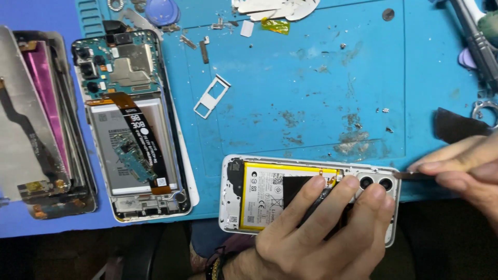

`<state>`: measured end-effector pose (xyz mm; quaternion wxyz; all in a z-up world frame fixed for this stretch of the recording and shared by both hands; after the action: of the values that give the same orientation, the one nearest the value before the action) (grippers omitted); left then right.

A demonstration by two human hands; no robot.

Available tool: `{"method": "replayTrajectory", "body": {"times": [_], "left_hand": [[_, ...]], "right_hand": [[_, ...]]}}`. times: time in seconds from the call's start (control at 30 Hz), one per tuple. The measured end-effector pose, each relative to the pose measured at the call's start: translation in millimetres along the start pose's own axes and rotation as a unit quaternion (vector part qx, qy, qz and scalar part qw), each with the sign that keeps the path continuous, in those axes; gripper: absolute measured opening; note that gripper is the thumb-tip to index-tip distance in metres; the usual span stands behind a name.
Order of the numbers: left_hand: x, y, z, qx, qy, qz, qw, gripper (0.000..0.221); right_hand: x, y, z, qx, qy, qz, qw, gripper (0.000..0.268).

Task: The person uses a metal prying tool to carefully separate the back cover of a white smartphone from its frame. They work along the edges of the device, prying up the casing to expose the internal components, including the battery and camera module.

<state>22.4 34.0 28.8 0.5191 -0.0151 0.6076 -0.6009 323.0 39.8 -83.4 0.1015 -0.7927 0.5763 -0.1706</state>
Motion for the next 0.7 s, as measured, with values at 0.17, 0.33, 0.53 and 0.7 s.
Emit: {"method": "replayTrajectory", "body": {"times": [0.17,0.33,0.53,0.7], "left_hand": [[-0.9,1.3,1.7,0.024,0.005,-0.016,1.000,0.018],[-2.1,-2.2,2.0,0.043,0.000,-0.015,0.999,0.015],[-2.2,-7.1,1.4,0.060,-0.006,-0.020,0.998,0.017],[-2.9,-5.7,4.6,0.045,0.016,-0.036,0.998,0.019]], "right_hand": [[23.8,10.1,-4.2,-0.006,0.220,0.150,0.964,0.022],[1.0,25.4,-55.7,-0.008,0.037,0.134,0.990,0.005],[1.9,15.9,-34.3,-0.021,0.060,0.114,0.991,0.017],[-1.4,25.6,-57.5,-0.007,0.034,0.109,0.993,0.014]]}}
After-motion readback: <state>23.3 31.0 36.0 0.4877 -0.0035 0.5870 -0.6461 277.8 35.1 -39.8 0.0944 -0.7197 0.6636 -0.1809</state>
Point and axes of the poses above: each hand's wrist, its own x-axis away from the middle knuckle, its own y-axis out of the palm, z = x × y, the point moved 5 cm from there along -x, towards the middle knuckle, and after that the axes turned 2 degrees about -x, right-handed, at the moved point
